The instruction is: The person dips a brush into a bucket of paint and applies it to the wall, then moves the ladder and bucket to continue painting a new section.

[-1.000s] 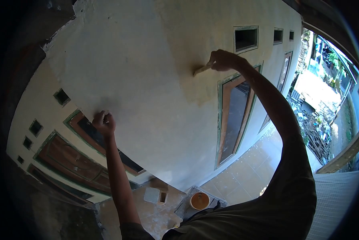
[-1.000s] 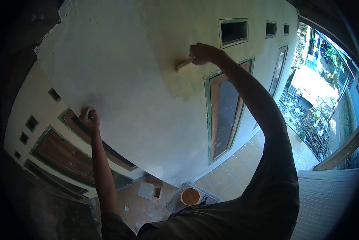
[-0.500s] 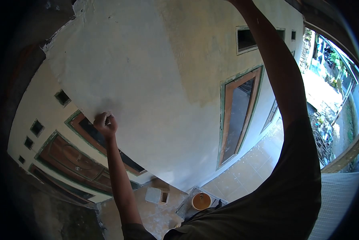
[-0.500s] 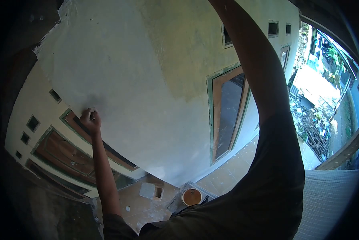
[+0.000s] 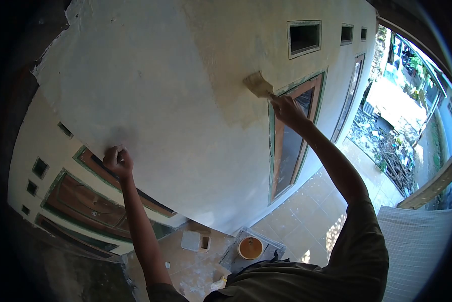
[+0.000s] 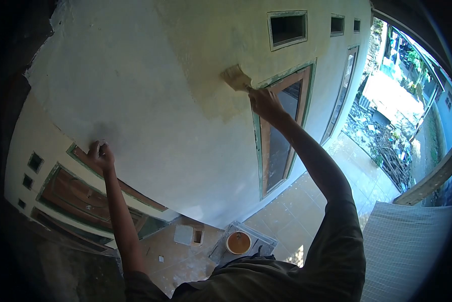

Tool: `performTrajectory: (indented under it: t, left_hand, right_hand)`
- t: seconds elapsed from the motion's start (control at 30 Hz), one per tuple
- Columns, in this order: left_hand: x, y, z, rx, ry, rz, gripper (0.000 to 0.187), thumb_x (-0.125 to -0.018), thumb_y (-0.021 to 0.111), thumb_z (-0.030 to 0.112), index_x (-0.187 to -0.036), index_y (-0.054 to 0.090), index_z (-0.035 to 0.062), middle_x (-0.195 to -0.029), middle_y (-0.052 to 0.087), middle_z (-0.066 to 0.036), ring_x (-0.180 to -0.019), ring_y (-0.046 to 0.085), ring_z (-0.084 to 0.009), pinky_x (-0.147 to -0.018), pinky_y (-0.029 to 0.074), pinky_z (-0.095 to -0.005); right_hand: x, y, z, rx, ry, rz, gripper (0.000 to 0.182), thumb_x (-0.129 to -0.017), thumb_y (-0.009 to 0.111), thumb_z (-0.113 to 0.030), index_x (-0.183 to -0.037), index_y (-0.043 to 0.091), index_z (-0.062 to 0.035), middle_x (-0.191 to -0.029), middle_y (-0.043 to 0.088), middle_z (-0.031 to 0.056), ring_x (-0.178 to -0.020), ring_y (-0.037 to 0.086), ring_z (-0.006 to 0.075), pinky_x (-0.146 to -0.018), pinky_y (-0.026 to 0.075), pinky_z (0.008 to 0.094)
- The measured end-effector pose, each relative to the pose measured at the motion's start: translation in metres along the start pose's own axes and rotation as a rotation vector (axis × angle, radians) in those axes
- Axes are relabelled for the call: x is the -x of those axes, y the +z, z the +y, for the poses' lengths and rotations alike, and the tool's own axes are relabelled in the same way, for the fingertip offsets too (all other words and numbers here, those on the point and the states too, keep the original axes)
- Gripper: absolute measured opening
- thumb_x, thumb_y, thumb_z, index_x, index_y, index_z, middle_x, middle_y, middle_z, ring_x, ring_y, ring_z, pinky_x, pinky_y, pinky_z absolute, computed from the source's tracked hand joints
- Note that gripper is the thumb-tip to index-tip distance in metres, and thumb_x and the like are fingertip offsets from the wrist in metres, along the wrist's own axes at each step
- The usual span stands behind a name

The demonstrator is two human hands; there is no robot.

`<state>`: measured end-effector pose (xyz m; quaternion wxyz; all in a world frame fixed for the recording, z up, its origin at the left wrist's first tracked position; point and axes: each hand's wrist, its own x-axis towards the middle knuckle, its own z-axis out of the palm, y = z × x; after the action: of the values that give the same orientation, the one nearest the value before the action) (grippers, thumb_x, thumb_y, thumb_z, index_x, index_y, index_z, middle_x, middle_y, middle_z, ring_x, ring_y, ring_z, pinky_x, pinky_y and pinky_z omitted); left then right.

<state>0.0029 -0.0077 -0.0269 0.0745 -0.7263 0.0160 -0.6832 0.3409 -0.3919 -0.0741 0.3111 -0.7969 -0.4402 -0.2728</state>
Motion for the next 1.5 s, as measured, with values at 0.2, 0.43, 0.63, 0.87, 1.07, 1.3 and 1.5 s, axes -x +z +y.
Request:
performTrajectory:
  t: [0.2, 0.43, 0.63, 0.87, 1.07, 1.3, 1.5]
  left_hand:
    - [0.002, -0.002, -0.004, -0.024, -0.002, -0.032, 0.015, -0.073, 0.052, 0.008, -0.058, 0.053, 0.0074, -0.048, 0.047, -0.002, -0.037, 0.041, -0.0151, -0.038, 0.030, -0.0273]
    - [-0.002, -0.002, -0.003, -0.037, 0.040, -0.052, 0.013, -0.070, 0.052, 0.008, -0.057, 0.053, 0.0083, -0.048, 0.048, -0.002, -0.038, 0.045, -0.0187, -0.040, 0.034, -0.0289]
    - [-0.001, -0.002, -0.002, -0.043, 0.047, -0.048, 0.014, -0.071, 0.052, 0.008, -0.057, 0.053, 0.0083, -0.049, 0.049, -0.003, -0.039, 0.046, -0.0190, -0.041, 0.034, -0.0294]
    - [0.004, -0.002, -0.007, 0.031, 0.008, -0.024, 0.016, -0.074, 0.052, 0.011, -0.059, 0.055, 0.0067, -0.050, 0.049, -0.004, -0.040, 0.045, -0.0199, -0.041, 0.034, -0.0296]
    - [0.000, -0.004, -0.004, 0.086, 0.090, -0.014, 0.012, -0.069, 0.049, 0.005, -0.060, 0.055, 0.0079, -0.054, 0.053, -0.002, -0.043, 0.047, -0.0150, -0.040, 0.031, -0.0267]
    - [0.003, 0.001, -0.007, 0.102, 0.139, 0.040, 0.022, -0.075, 0.045, 0.015, -0.054, 0.051, 0.0099, -0.048, 0.048, 0.000, -0.043, 0.047, -0.0180, -0.049, 0.038, -0.0305]
    - [0.006, -0.002, -0.005, 0.192, 0.159, 0.038, 0.018, -0.070, 0.045, 0.000, -0.057, 0.054, 0.0092, -0.052, 0.050, -0.003, -0.049, 0.048, -0.0197, -0.052, 0.039, -0.0306]
  right_hand:
    - [0.068, 0.026, 0.021, 0.221, 0.120, -0.618, 0.022, -0.077, 0.059, -0.010, -0.096, 0.065, -0.0022, -0.081, 0.064, 0.0216, -0.082, 0.064, 0.0328, -0.073, 0.051, 0.0426]
    - [-0.020, -0.043, -0.029, 0.006, -0.133, -0.414, 0.021, -0.077, 0.063, -0.010, -0.097, 0.067, -0.0035, -0.082, 0.066, 0.0182, -0.076, 0.065, 0.0291, -0.073, 0.052, 0.0394]
    - [-0.176, -0.142, -0.115, 0.114, -0.435, 0.436, 0.026, -0.086, 0.054, -0.016, -0.107, 0.062, -0.0028, -0.076, 0.064, 0.0182, -0.069, 0.065, 0.0280, -0.068, 0.052, 0.0373]
    - [-0.275, -0.164, -0.170, 0.046, -0.328, 0.557, 0.023, -0.081, 0.054, -0.013, -0.093, 0.063, 0.0038, -0.081, 0.062, 0.0258, -0.081, 0.061, 0.0394, -0.072, 0.049, 0.0473]
    - [-0.201, -0.096, -0.147, 0.111, -0.257, 0.407, 0.023, -0.086, 0.054, -0.013, -0.106, 0.061, -0.0030, -0.067, 0.062, 0.0165, -0.060, 0.062, 0.0279, -0.062, 0.051, 0.0404]
    - [-0.024, 0.011, -0.094, 0.095, -0.142, 0.132, 0.029, -0.088, 0.053, -0.017, -0.115, 0.055, -0.0066, -0.065, 0.057, 0.0140, -0.056, 0.060, 0.0291, -0.052, 0.051, 0.0404]
    - [0.075, 0.051, -0.068, 0.169, 0.165, -0.530, 0.021, -0.080, 0.061, -0.011, -0.100, 0.063, -0.0027, -0.072, 0.063, 0.0182, -0.071, 0.065, 0.0308, -0.063, 0.053, 0.0404]
